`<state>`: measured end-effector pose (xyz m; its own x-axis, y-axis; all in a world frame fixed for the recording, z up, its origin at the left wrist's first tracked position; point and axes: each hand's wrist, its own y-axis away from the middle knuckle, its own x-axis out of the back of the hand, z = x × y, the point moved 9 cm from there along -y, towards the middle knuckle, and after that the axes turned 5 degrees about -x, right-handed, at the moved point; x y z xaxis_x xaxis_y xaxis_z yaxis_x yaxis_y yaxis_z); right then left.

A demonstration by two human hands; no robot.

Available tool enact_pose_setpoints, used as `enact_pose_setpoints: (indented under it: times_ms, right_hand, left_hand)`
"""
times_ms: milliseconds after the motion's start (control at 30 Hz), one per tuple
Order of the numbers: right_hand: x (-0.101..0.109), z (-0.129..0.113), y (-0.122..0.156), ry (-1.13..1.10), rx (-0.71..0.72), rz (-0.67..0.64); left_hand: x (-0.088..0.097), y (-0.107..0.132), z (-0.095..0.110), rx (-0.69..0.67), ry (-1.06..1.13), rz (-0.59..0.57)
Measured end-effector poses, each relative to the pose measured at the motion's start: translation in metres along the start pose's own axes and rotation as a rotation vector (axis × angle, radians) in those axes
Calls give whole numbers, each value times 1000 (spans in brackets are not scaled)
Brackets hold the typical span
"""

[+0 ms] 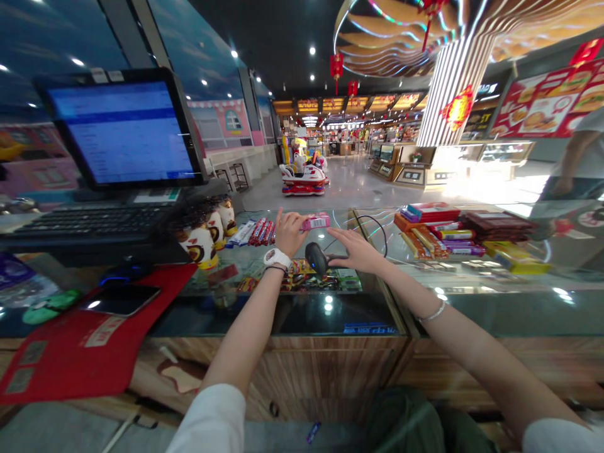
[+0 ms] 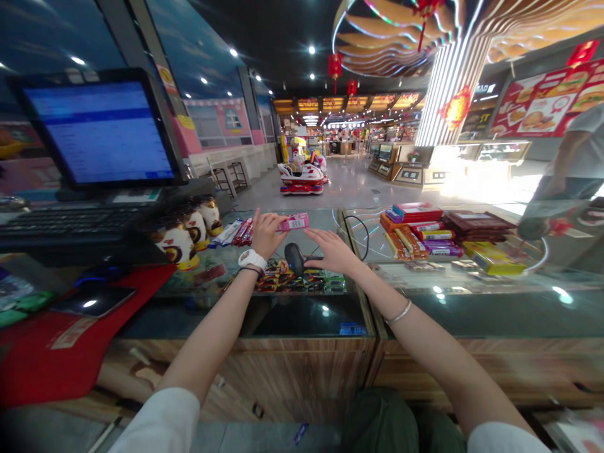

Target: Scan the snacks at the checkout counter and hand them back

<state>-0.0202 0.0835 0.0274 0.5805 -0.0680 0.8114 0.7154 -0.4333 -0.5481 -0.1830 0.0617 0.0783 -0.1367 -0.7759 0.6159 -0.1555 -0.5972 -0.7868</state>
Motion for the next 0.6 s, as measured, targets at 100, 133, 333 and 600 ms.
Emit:
enact_pose_setpoints:
  times_ms: [100, 133, 333, 600]
  right_hand:
    - [-33, 1, 7, -2, -1, -190]
    - [-42, 2, 9, 2, -6, -239]
    - [-57, 5, 12, 57, -49, -311]
    - [-36, -5, 7, 77, -98, -234]
  left_hand:
    - [-5, 1, -2, -6, -1, -18]
    - [-6, 1, -2, -8, -1, -26]
    - [-9, 3, -4, -10, -9, -44]
    - [-12, 6, -12, -4, -21, -23]
